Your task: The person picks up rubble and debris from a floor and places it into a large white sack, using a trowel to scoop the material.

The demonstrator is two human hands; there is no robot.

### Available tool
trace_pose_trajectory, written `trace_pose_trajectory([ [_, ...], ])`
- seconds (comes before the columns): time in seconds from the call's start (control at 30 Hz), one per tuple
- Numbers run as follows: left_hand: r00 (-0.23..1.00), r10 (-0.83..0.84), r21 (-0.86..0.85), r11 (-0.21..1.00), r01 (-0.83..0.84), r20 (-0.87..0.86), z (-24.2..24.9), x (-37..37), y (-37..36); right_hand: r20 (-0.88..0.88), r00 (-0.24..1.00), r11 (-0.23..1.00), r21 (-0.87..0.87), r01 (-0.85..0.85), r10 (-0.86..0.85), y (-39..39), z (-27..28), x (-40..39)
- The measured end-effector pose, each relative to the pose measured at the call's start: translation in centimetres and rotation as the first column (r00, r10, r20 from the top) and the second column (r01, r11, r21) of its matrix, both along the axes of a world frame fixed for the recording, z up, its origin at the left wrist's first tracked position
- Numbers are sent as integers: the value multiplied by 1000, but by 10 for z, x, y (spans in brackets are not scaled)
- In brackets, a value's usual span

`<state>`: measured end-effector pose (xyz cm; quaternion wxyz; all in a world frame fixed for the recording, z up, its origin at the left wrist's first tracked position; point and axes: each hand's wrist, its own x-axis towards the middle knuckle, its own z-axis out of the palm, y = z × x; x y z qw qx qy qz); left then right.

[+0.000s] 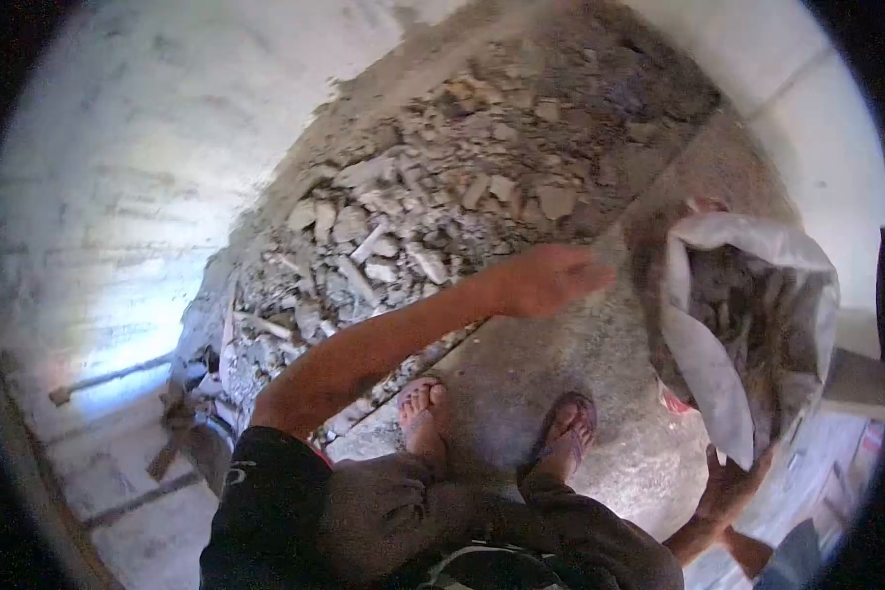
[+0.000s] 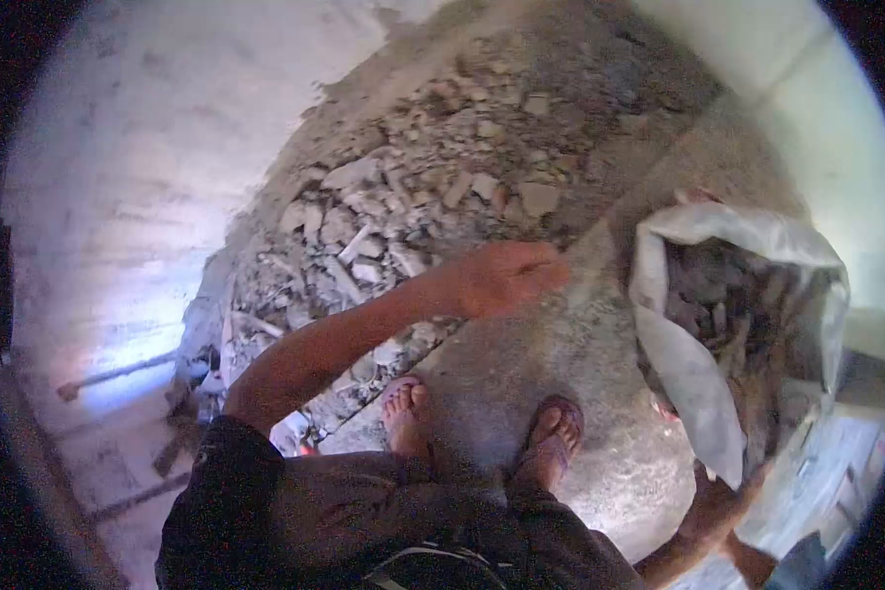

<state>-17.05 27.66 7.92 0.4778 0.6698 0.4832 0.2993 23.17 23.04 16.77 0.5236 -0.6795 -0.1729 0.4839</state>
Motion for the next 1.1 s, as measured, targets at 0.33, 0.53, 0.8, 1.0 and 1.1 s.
trace_pose_trajectory([
  [0.33,104,590,208,438,-874,-801,-80,-193,-337,40,906,890,-209,-405,421,-85,-128,52],
  [0.53,-305,489,354,8,-935,-817,-100,-146,-498,99,557,545,-401,-736,825,-93,-165,-55],
  [0.8,-285,354,182,-297,-937,-891,-104,-59,-568,-12,541,461,-509,-727,841,-75,-207,-74],
  [1.0,-118,576,-40,-254,-966,-809,-179,-44,-681,180,412,450,-373,-811,893,-71,-211,-79],
  [1.1,-263,822,-77,-347,-935,-506,-202,-58,-706,351,245,380,-395,-836,904,-64,-202,-102],
])
